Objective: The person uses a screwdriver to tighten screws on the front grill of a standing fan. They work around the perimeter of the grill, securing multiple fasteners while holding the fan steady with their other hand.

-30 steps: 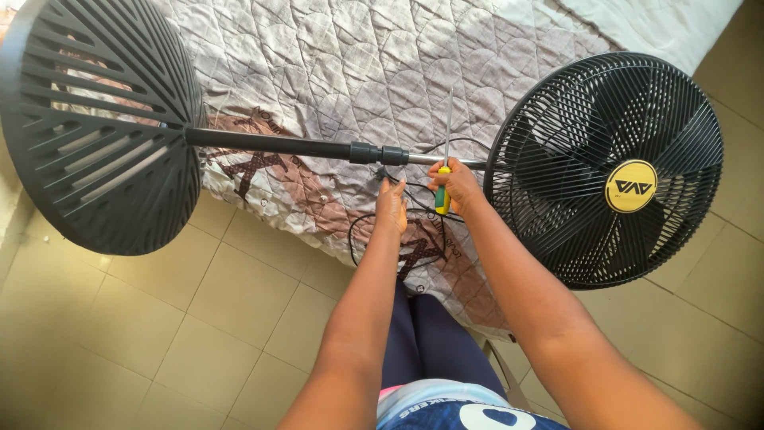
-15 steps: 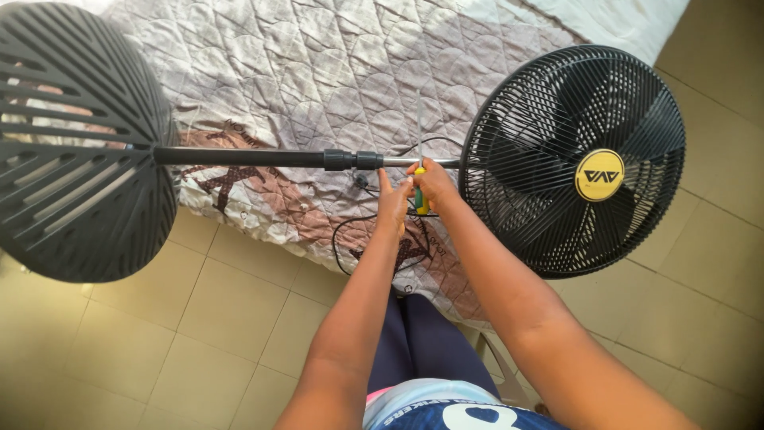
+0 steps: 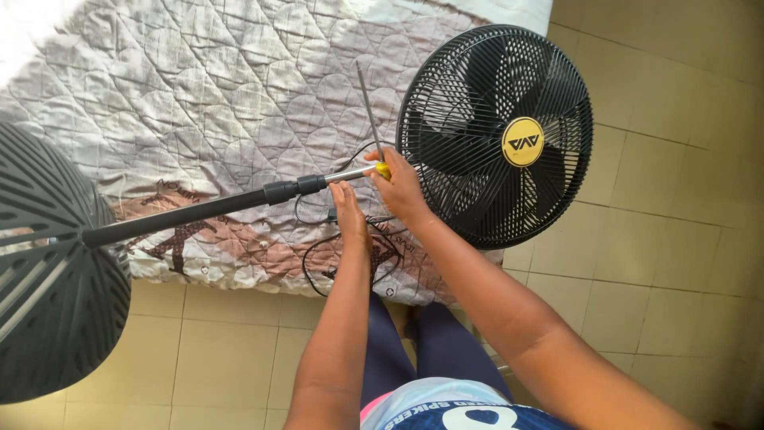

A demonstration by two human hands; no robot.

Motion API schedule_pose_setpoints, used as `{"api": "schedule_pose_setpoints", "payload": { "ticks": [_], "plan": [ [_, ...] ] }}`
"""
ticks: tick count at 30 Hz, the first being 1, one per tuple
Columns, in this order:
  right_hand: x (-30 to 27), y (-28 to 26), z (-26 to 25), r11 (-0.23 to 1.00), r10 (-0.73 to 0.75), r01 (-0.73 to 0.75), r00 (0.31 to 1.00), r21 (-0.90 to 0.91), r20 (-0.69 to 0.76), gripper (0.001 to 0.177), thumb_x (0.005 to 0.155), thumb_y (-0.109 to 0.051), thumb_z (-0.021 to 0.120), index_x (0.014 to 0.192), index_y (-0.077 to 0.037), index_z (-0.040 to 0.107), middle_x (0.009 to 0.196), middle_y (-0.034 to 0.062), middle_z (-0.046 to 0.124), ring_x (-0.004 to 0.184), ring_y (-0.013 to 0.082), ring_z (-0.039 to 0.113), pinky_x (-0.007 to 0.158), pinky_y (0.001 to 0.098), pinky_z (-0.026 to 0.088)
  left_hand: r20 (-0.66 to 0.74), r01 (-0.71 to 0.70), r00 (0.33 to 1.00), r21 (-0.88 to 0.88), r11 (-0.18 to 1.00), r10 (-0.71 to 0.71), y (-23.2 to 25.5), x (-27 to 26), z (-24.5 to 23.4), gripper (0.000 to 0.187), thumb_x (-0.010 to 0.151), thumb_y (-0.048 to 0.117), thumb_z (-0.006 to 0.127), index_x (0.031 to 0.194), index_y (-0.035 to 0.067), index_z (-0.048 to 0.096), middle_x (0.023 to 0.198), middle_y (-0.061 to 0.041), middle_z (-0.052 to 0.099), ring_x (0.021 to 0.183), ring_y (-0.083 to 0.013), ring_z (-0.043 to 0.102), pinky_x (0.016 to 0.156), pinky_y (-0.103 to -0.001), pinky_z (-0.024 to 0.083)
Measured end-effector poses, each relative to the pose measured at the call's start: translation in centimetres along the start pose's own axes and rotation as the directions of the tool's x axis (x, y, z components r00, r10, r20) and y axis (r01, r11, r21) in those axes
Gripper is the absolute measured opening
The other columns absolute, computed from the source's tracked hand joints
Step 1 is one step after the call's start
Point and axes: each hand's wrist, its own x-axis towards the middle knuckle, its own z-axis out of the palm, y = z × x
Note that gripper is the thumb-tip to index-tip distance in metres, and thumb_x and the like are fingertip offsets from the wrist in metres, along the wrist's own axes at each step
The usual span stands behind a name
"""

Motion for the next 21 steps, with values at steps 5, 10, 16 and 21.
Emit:
{"api": "schedule_pose_setpoints", "payload": {
  "ticks": [5, 10, 16, 21],
  "plan": [
    [0.1, -3.4, -4.1, 0.992, -0.029, 0.038, 0.997, 0.124, -0.077, 0.042, 0.1, 0.003, 0.06, 0.14, -0.006, 0.055, 0.114, 0.0041, 0.069, 0.091, 0.0082, 0.068, 0.083, 0.0248, 0.057, -0.062, 0.074, 0.995, -0.06, 0.995, -0.077, -1.1, 0.2, 1.2, 0.095, 0.103, 0.055, 0.051, 0.163, 0.003, 0.0, 0.172, -0.018, 0.007, 0.159, -0.0272, 0.015, 0.126, -0.038, 0.015],
    [-1.6, -2.6, -9.5, 0.976, 0.109, -0.084, 0.987, 0.201, -0.118, 0.054, 0.102, -0.001, 0.062, 0.153, -0.012, 0.051, 0.09, -0.0002, 0.057, 0.071, 0.0042, 0.058, 0.06, 0.0207, 0.055, -0.096, 0.065, 0.993, -0.093, 0.994, -0.074, -2.8, 0.4, 2.1, 0.1, 0.099, 0.054, 0.056, 0.163, 0.007, -0.005, 0.172, -0.017, 0.006, 0.158, -0.0249, 0.014, 0.125, -0.037, 0.014],
    [-4.6, 1.5, -16.6, 0.95, 0.147, -0.12, 0.986, 0.288, -0.075, 0.047, 0.096, -0.001, 0.065, 0.141, -0.006, 0.05, 0.089, 0.001, 0.059, 0.069, 0.0064, 0.06, 0.051, 0.0207, 0.049, -0.144, -0.03, 0.989, -0.081, 0.996, 0.018, -3.9, 1.1, 3.0, 0.101, 0.1, 0.053, 0.057, 0.163, 0.007, -0.006, 0.172, -0.016, 0.01, 0.157, -0.0253, 0.02, 0.125, -0.037, 0.017],
    [-6.7, 2.9, -22.9, 0.965, 0.135, -0.152, 0.987, 0.212, 0.091, 0.046, 0.087, -0.001, 0.066, 0.13, -0.006, 0.05, 0.089, 0.0026, 0.065, 0.073, 0.0073, 0.063, 0.054, 0.0212, 0.05, -0.273, 0.072, 0.96, 0.024, 0.997, -0.063, -5.4, 1.2, 6.5, 0.099, 0.096, 0.053, 0.059, 0.163, 0.014, -0.002, 0.17, -0.014, 0.018, 0.152, -0.026, 0.032, 0.121, -0.041, 0.026]
  ]
}}
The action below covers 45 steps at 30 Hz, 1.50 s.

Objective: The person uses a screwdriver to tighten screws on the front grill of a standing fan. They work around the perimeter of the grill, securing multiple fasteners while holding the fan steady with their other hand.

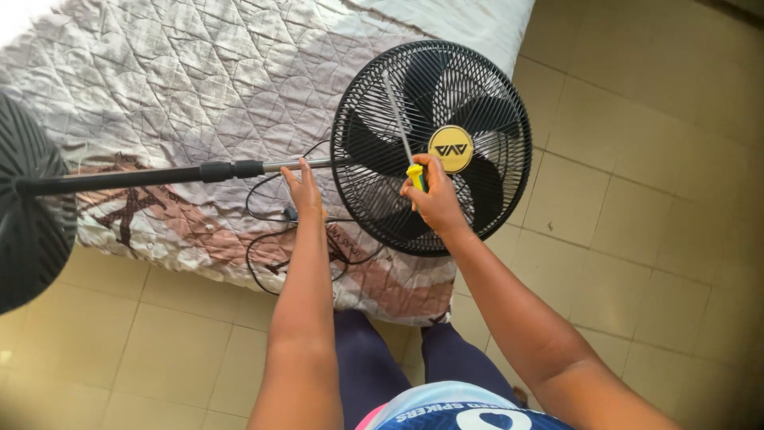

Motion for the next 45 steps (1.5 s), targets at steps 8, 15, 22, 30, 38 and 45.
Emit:
{"api": "schedule_pose_setpoints", "payload": {
  "ticks": [8, 15, 22, 30, 38, 45],
  "plan": [
    [-0.2, -3.6, -4.5, 0.925, -0.125, 0.205, 0.96, -0.321, 0.25, 0.057, 0.075, 0.004, 0.074, 0.129, -0.005, 0.063, 0.105, 0.0068, 0.054, 0.101, 0.0159, 0.056, 0.09, 0.028, 0.048, 0.024, 0.106, 0.993, 0.189, 0.976, -0.113, -1.9, -1.2, 2.9, 0.102, 0.094, 0.066, 0.052, 0.164, 0.013, 0.001, 0.17, -0.015, 0.016, 0.152, -0.0303, 0.029, 0.12, -0.045, 0.03],
    [3.2, -4.8, -1.3, 0.981, 0.076, -0.034, 0.974, -0.193, 0.212, 0.044, 0.078, 0.005, 0.075, 0.12, -0.005, 0.066, 0.103, 0.0048, 0.059, 0.094, 0.013, 0.062, 0.079, 0.0263, 0.057, 0.075, 0.078, 0.992, 0.261, 0.962, -0.101, -4.0, 0.4, 2.4, 0.098, 0.096, 0.069, 0.047, 0.163, 0.009, 0.007, 0.172, -0.014, -0.002, 0.158, -0.0296, 0.011, 0.123, -0.042, 0.022],
    [4.4, -6.6, 0.4, 0.978, 0.102, -0.087, 0.992, -0.192, 0.068, 0.026, 0.079, 0.008, 0.075, 0.102, 0.0, 0.068, 0.101, 0.0061, 0.071, 0.083, 0.0135, 0.071, 0.073, 0.0245, 0.06, 0.135, -0.134, 0.989, 0.663, 0.736, 0.059, -4.8, -0.7, 0.9, 0.09, 0.098, 0.069, 0.042, 0.162, 0.008, 0.023, 0.171, -0.022, 0.008, 0.16, -0.035, 0.01, 0.125, -0.055, 0.012],
    [4.6, -10.2, 1.4, 0.968, 0.115, -0.123, 0.992, -0.218, -0.046, 0.023, 0.08, 0.008, 0.072, 0.102, 0.001, 0.072, 0.099, 0.0074, 0.071, 0.078, 0.0102, 0.07, 0.071, 0.0214, 0.058, 0.264, -0.25, 0.961, 0.725, 0.642, 0.076, -4.3, -1.1, -1.0, 0.081, 0.102, 0.063, 0.036, 0.161, 0.009, 0.028, 0.17, -0.024, 0.012, 0.157, -0.0368, 0.016, 0.122, -0.06, 0.015],
    [4.2, -12.2, 2.9, 0.958, 0.02, -0.057, 0.991, -0.281, -0.132, 0.02, 0.082, 0.004, 0.077, 0.101, 0.0, 0.072, 0.102, 0.0055, 0.073, 0.076, 0.0075, 0.065, 0.068, 0.0198, 0.053, 0.307, -0.216, 0.951, 0.566, 0.796, 0.04, -1.6, -1.2, -2.3, 0.079, 0.1, 0.06, 0.047, 0.157, 0.007, 0.036, 0.169, -0.021, 0.018, 0.156, -0.036, 0.021, 0.122, -0.041, 0.024],
    [5.0, -13.2, 3.3, 0.822, -0.158, 0.11, 0.987, -0.559, -0.039, 0.02, 0.079, -0.002, 0.079, 0.098, -0.002, 0.074, 0.096, 0.0052, 0.073, 0.078, 0.0092, 0.065, 0.071, 0.0237, 0.052, 0.241, -0.099, 0.968, 0.617, 0.781, -0.069, 0.9, -1.3, -1.3, 0.08, 0.096, 0.063, 0.052, 0.158, 0.014, 0.037, 0.168, -0.021, 0.022, 0.152, -0.0389, 0.028, 0.12, -0.042, 0.03]
  ]
}}
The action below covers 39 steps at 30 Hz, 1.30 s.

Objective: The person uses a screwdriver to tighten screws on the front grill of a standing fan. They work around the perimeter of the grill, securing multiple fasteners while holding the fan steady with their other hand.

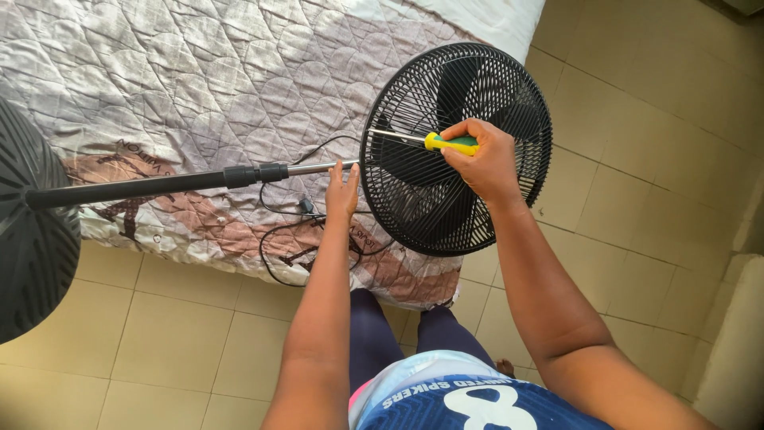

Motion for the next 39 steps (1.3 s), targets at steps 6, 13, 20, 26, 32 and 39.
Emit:
{"api": "schedule_pose_setpoints", "payload": {
  "ticks": [6, 13, 20, 26, 32, 39],
  "plan": [
    [0.4, 0.0, 0.1, 1.0, 0.004, -0.003, 0.999, -0.013, 0.041, 0.019, 0.078, -0.002, 0.078, 0.096, -0.002, 0.074, 0.091, 0.0042, 0.07, 0.074, 0.0107, 0.061, 0.067, 0.0251, 0.05, 0.012, 0.047, 0.999, -0.012, 0.999, -0.047, 1.1, -0.1, 0.2, 0.08, 0.095, 0.062, 0.053, 0.159, 0.016, 0.036, 0.168, -0.022, 0.016, 0.153, -0.0392, 0.024, 0.12, -0.043, 0.029],
    [0.9, 0.3, 0.1, 0.999, -0.034, 0.036, 0.998, -0.033, 0.052, 0.017, 0.078, -0.003, 0.076, 0.095, -0.002, 0.073, 0.089, 0.0055, 0.07, 0.073, 0.0119, 0.061, 0.067, 0.0261, 0.049, -0.004, 0.041, 0.999, -0.019, 0.999, -0.041, 1.1, -0.2, 0.6, 0.081, 0.094, 0.062, 0.055, 0.158, 0.015, 0.037, 0.168, -0.024, 0.015, 0.153, -0.0398, 0.025, 0.119, -0.043, 0.031],
    [1.7, -0.8, 0.1, 0.954, -0.213, 0.241, 0.964, -0.181, 0.159, 0.018, 0.083, -0.007, 0.077, 0.099, -0.005, 0.068, 0.098, 0.008, 0.063, 0.089, 0.0256, 0.067, 0.078, 0.0368, 0.054, -0.018, 0.028, 0.999, -0.002, 1.0, -0.028, 0.0, 0.5, 1.0, 0.08, 0.095, 0.061, 0.055, 0.157, 0.014, 0.039, 0.166, -0.026, 0.018, 0.152, -0.0405, 0.028, 0.119, -0.041, 0.033],
    [2.9, -2.8, 0.5, 0.919, -0.245, 0.301, 0.942, -0.256, 0.229, 0.018, 0.097, -0.012, 0.072, 0.108, -0.007, 0.059, 0.105, 0.0091, 0.054, 0.091, 0.0284, 0.065, 0.077, 0.0426, 0.052, -0.041, -0.009, 0.999, 0.033, 0.999, 0.011, -1.0, 1.3, 1.6, 0.074, 0.098, 0.057, 0.054, 0.155, 0.012, 0.042, 0.165, -0.028, 0.021, 0.155, -0.0395, 0.02, 0.121, -0.041, 0.027],
    [3.9, -4.0, 1.2, 0.911, -0.292, 0.329, 0.94, -0.25, 0.176, 0.022, 0.093, -0.011, 0.071, 0.107, -0.006, 0.055, 0.107, 0.0114, 0.052, 0.089, 0.0312, 0.062, 0.076, 0.0447, 0.051, -0.149, -0.137, 0.976, 0.165, 0.977, 0.161, -1.5, 1.8, 1.8, 0.053, 0.098, 0.045, 0.059, 0.134, 0.007, 0.063, 0.141, -0.02, 0.061, 0.134, -0.0359, 0.054, 0.111, -0.041, 0.041],
    [3.4, -4.0, 2.6, 0.917, -0.236, 0.273, 0.959, -0.291, 0.158, 0.02, 0.105, -0.016, 0.069, 0.114, -0.005, 0.055, 0.112, 0.0124, 0.054, 0.088, 0.0349, 0.062, 0.076, 0.0488, 0.05, -0.183, -0.085, 0.974, 0.257, 0.963, 0.134, -2.1, 2.7, 3.2, 0.031, 0.099, 0.038, 0.06, 0.111, 0.011, 0.069, 0.101, -0.016, 0.074, 0.095, -0.0371, 0.068, 0.084, -0.046, 0.052]
  ]
}}
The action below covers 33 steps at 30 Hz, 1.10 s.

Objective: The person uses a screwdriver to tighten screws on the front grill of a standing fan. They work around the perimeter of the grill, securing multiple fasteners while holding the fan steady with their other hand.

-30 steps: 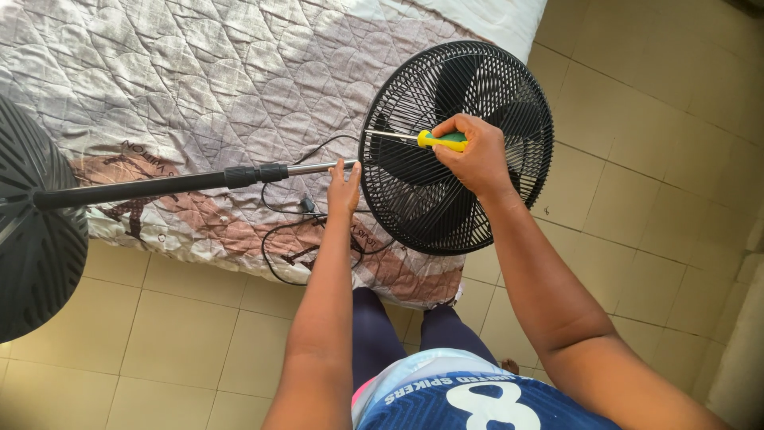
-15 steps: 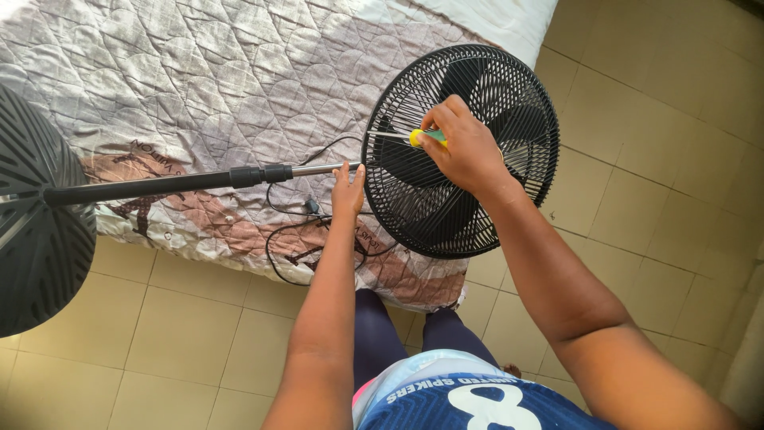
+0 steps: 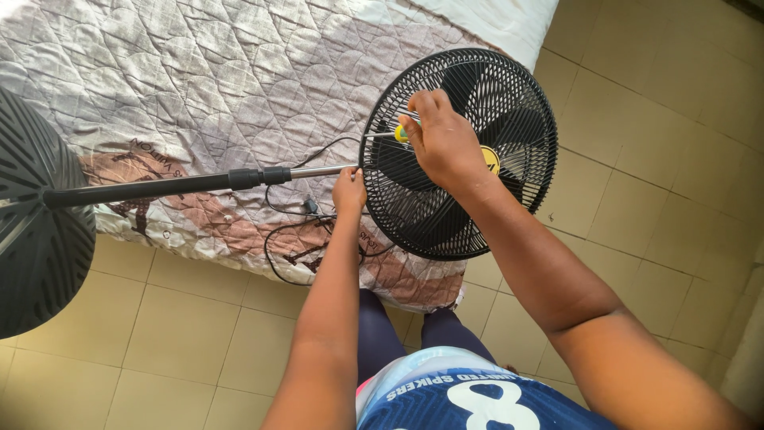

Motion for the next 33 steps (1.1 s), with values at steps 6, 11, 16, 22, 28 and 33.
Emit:
{"api": "schedule_pose_setpoints", "payload": {
  "ticks": [6, 11, 16, 22, 28, 33],
  "plan": [
    [0.8, 0.4, 0.8, 0.954, -0.3, 0.299, 0.949, -0.017, -0.099, 0.023, 0.096, -0.016, 0.067, 0.111, -0.009, 0.051, 0.113, 0.0121, 0.055, 0.094, 0.0366, 0.066, 0.081, 0.0472, 0.054, -0.043, 0.019, 0.999, -0.061, 0.998, -0.022, 0.2, 1.4, 0.0, 0.025, 0.095, 0.035, 0.067, 0.102, 0.012, 0.07, 0.094, -0.014, 0.074, 0.088, -0.0348, 0.069, 0.078, -0.044, 0.052],
    [2.5, 0.4, 1.7, 0.999, 0.001, 0.0, 1.0, 0.044, -0.025, 0.029, 0.103, -0.023, 0.067, 0.117, -0.004, 0.05, 0.113, 0.013, 0.057, 0.084, 0.0345, 0.065, 0.074, 0.0481, 0.051, 0.027, 0.155, 0.988, -0.116, 0.981, -0.153, 1.5, 1.9, -1.1, 0.025, 0.095, 0.035, 0.068, 0.102, 0.011, 0.069, 0.087, -0.012, 0.073, 0.076, -0.0303, 0.069, 0.072, -0.041, 0.053],
    [3.4, 0.8, 1.4, 0.981, -0.195, 0.195, 0.981, 0.011, -0.004, 0.028, 0.087, -0.012, 0.066, 0.109, -0.006, 0.05, 0.108, 0.0132, 0.053, 0.094, 0.0345, 0.062, 0.08, 0.0458, 0.052, 0.084, 0.2, 0.979, -0.231, 0.952, -0.185, 2.6, 1.5, -2.0, 0.022, 0.095, 0.032, 0.069, 0.099, 0.01, 0.07, 0.073, -0.01, 0.068, 0.059, -0.0204, 0.061, 0.059, -0.039, 0.051],
    [4.4, 0.1, 1.4, 0.99, -0.131, 0.13, 0.991, 0.045, 0.002, 0.022, 0.1, -0.013, 0.065, 0.117, -0.007, 0.052, 0.115, 0.0121, 0.053, 0.093, 0.033, 0.064, 0.08, 0.0463, 0.051, 0.156, 0.264, 0.963, -0.353, 0.898, -0.222, 2.3, 1.3, -2.1, 0.019, 0.096, 0.028, 0.07, 0.097, 0.01, 0.068, 0.069, -0.005, 0.062, 0.053, -0.0149, 0.056, 0.048, -0.036, 0.052],
    [5.3, 0.3, 1.2, 0.999, 0.021, -0.013, 0.984, -0.05, 0.18, 0.048, 0.094, -0.038, 0.078, 0.112, -0.004, 0.048, 0.108, 0.0122, 0.053, 0.085, 0.0325, 0.063, 0.074, 0.0457, 0.051, 0.165, 0.267, 0.962, -0.407, 0.873, -0.217, 1.5, 1.9, -1.7, 0.015, 0.096, 0.025, 0.071, 0.095, 0.011, 0.068, 0.071, -0.003, 0.06, 0.056, -0.0136, 0.055, 0.047, -0.035, 0.052],
    [5.7, 1.1, 1.3, 0.973, -0.223, 0.218, 0.973, 0.078, 0.064, 0.025, 0.094, -0.018, 0.07, 0.108, -0.009, 0.052, 0.108, 0.0097, 0.056, 0.092, 0.0308, 0.064, 0.079, 0.0415, 0.053, 0.311, 0.371, 0.922, -0.553, 0.746, -0.229, 1.8, 2.1, -2.3, 0.014, 0.098, 0.024, 0.067, 0.097, 0.01, 0.065, 0.074, 0.0, 0.06, 0.06, -0.0135, 0.059, 0.048, -0.035, 0.056]
  ]
}}
